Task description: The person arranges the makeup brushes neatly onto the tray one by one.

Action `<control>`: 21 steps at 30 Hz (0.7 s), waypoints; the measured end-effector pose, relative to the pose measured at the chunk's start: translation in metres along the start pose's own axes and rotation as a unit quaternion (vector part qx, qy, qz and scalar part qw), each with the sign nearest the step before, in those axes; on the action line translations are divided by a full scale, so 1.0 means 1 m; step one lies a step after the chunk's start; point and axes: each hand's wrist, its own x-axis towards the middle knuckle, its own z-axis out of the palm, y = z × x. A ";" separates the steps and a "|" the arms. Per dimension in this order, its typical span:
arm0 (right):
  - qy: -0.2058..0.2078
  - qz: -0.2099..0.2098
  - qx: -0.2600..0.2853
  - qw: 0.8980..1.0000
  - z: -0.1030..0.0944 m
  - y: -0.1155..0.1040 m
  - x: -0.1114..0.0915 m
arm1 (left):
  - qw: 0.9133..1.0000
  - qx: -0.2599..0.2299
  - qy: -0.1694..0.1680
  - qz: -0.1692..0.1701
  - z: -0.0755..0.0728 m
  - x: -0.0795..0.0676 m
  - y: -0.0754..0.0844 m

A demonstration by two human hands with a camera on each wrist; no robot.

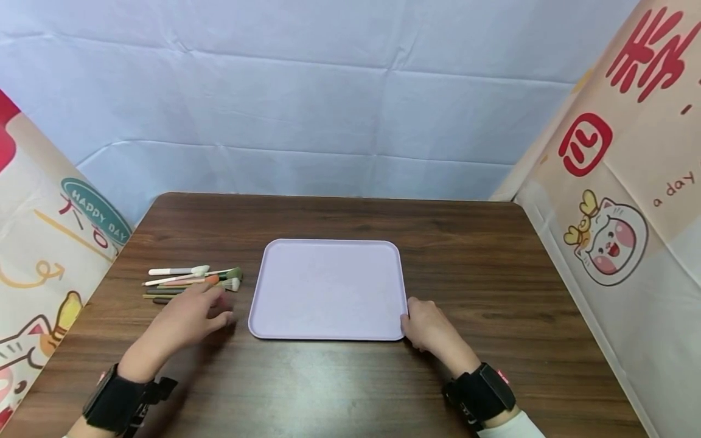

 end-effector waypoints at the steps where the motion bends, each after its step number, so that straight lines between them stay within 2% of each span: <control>1: 0.000 -0.001 0.000 1.000 0.000 0.000 0.000 | 1.000 0.001 0.007 0.003 -0.001 -0.002 -0.004; 5: 0.002 0.001 0.001 1.000 0.000 0.000 0.000 | 0.999 0.012 0.034 0.013 -0.003 -0.007 -0.019; 11: 0.001 0.003 0.000 1.000 0.000 0.000 0.000 | 0.999 0.031 0.038 0.014 -0.003 -0.015 -0.039; 21: 0.000 0.005 0.001 1.000 0.001 0.000 0.001 | 0.997 0.050 0.058 0.013 -0.002 -0.019 -0.055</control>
